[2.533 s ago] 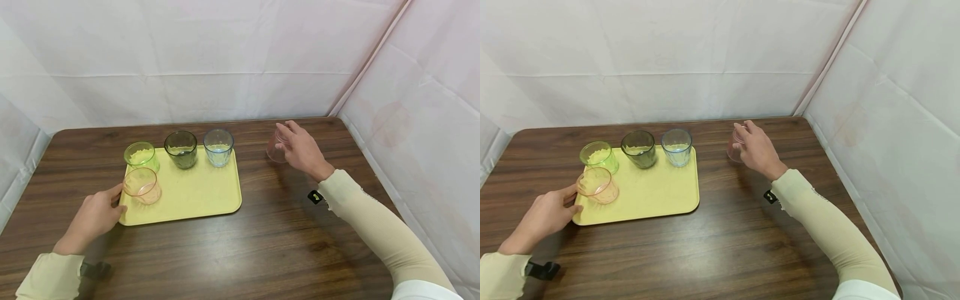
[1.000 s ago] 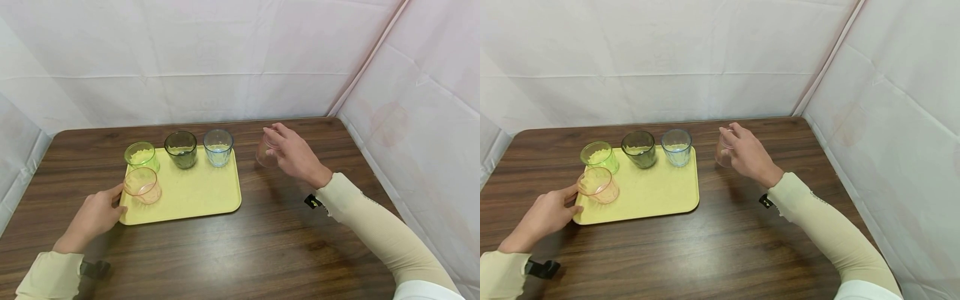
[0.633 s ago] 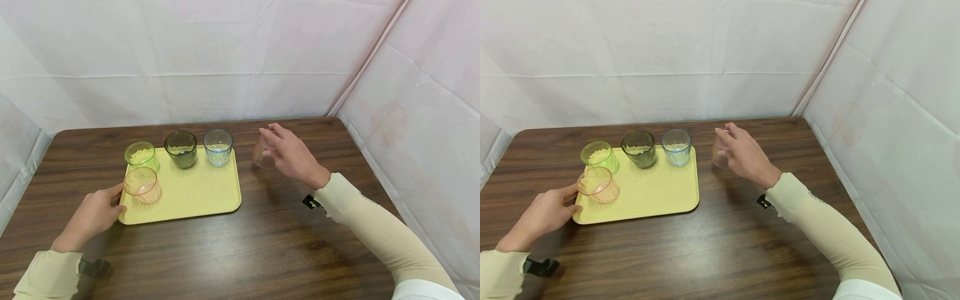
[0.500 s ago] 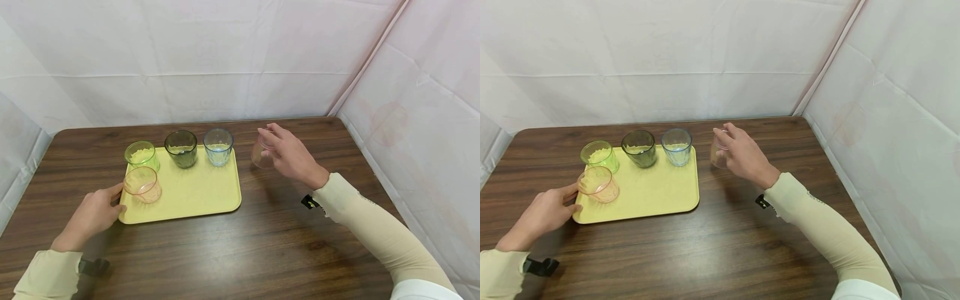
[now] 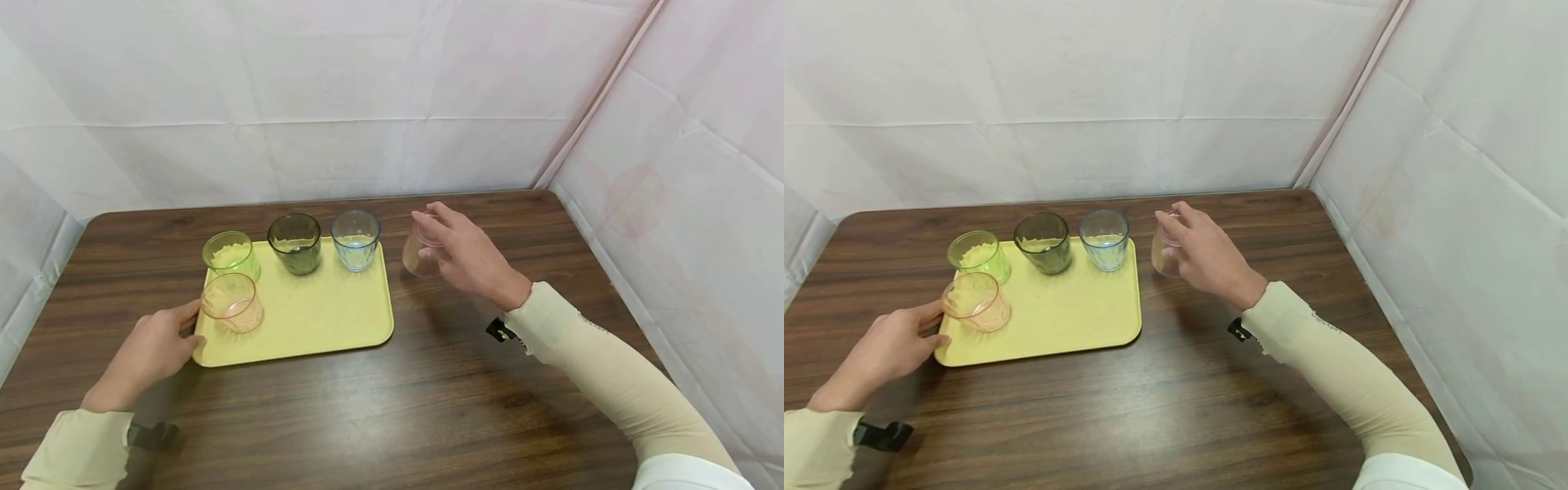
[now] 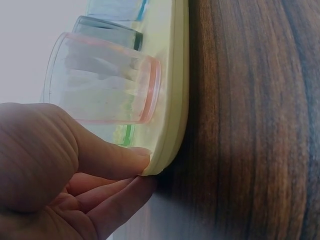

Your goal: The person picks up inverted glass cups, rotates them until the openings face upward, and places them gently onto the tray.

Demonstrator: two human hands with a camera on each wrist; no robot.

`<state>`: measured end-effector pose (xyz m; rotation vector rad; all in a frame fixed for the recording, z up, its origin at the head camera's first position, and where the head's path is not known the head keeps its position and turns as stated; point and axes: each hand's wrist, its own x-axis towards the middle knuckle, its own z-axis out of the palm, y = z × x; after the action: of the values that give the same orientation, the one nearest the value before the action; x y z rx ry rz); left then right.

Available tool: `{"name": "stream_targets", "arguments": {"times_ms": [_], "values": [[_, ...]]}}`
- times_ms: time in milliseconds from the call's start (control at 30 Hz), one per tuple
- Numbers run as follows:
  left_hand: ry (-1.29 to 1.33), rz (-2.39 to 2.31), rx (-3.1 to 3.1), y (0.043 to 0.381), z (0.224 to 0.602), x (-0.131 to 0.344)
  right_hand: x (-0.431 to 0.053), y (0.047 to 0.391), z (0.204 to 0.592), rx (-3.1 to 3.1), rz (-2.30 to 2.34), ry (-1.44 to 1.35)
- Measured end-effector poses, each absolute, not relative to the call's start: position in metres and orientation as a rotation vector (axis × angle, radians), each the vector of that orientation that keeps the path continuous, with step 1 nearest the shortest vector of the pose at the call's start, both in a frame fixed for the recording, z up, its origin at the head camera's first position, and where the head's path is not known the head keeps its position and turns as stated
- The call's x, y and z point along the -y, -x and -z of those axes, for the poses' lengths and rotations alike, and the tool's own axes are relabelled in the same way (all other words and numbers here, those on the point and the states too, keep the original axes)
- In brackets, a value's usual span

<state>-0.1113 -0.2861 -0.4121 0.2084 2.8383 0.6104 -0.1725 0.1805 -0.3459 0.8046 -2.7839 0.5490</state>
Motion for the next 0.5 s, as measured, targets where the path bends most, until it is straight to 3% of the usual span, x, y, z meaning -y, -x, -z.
{"name": "stream_targets", "arguments": {"times_ms": [500], "values": [[-0.231,-0.636,-2.832,0.111,0.412,0.289,-0.169,0.170,0.346,2.754,-0.524,-0.887]]}}
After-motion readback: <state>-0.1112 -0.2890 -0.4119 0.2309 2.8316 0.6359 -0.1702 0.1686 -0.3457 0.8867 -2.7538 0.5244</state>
